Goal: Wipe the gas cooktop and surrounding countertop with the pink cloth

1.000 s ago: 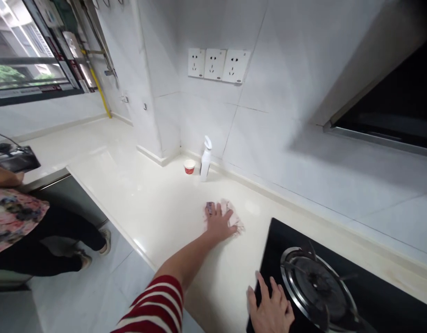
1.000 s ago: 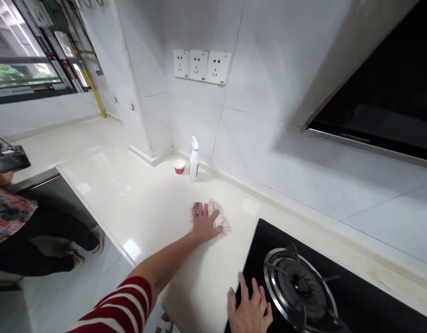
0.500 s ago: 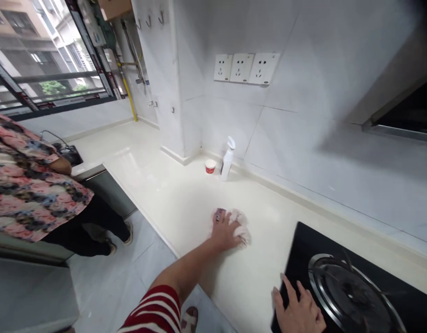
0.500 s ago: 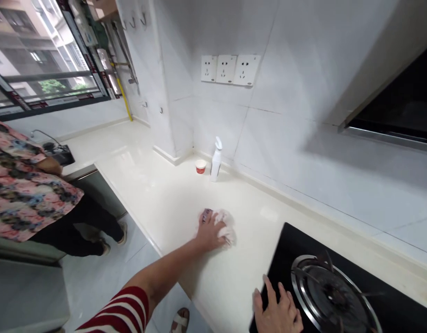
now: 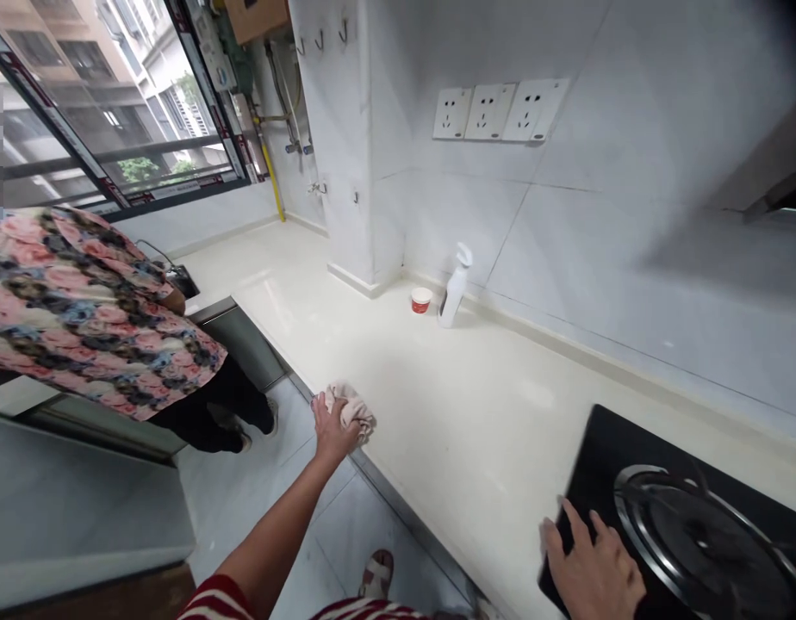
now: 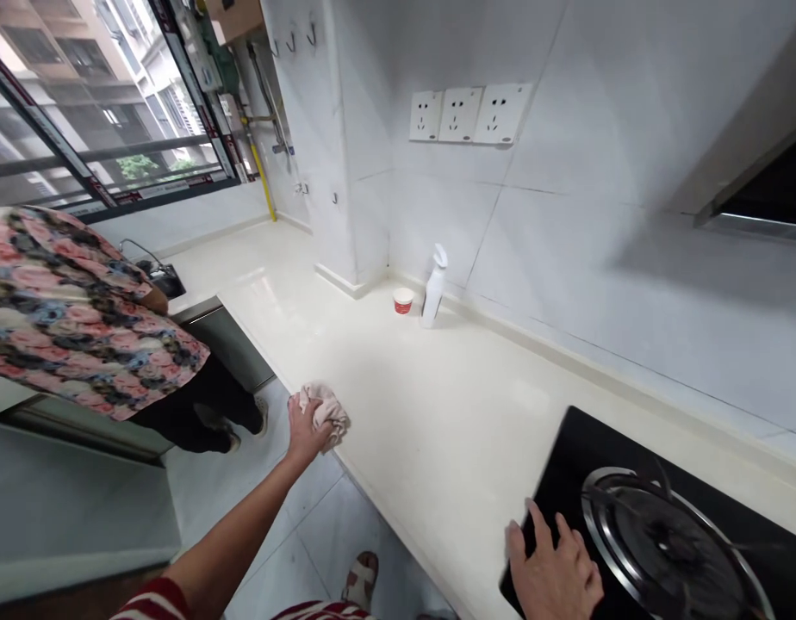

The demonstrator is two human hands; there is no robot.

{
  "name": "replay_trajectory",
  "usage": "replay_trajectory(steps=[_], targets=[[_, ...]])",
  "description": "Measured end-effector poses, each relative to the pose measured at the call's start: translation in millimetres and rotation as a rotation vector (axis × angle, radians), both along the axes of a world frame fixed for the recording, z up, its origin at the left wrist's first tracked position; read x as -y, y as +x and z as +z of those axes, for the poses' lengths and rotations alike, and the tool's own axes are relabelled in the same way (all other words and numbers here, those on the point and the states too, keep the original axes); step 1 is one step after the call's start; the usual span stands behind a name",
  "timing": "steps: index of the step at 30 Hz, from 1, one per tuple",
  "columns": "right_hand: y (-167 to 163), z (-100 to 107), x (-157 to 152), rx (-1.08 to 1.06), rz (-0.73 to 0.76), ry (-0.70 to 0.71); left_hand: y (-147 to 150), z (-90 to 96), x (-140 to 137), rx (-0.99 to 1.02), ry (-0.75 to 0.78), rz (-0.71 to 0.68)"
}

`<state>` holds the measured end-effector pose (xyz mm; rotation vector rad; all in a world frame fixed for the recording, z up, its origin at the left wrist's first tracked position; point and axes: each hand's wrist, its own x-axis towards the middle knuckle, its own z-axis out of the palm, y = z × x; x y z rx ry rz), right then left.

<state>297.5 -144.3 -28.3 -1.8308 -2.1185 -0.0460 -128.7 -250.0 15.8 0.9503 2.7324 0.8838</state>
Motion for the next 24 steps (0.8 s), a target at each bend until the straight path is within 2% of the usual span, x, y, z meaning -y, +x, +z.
replay_trajectory(steps=[5,9,12,15,17,20,22,24], targets=[[2,0,1,-0.011,0.009,-0.008,2,-4.4,-30,0.063,0.056,0.174],[2,1,1,-0.005,0.002,-0.016,36,-13.2,-27,0.113,0.048,0.193],[1,2,2,0.003,-0.001,-0.029,90,-24.1,-8,0.131,0.013,0.087],[0,2,2,0.007,-0.008,-0.008,148,-38.1,17,0.122,-0.033,-0.115],[0,2,1,0.013,-0.006,0.010,170,-44.7,30,0.124,-0.051,-0.237],[1,2,0,0.023,0.002,0.018,164,-42.8,34,0.161,-0.041,-0.287],[1,1,0,0.026,-0.001,0.014,135,-33.5,24,0.178,-0.008,-0.195],[1,1,0,0.026,-0.005,0.007,92,-21.0,7,0.180,0.043,-0.020]])
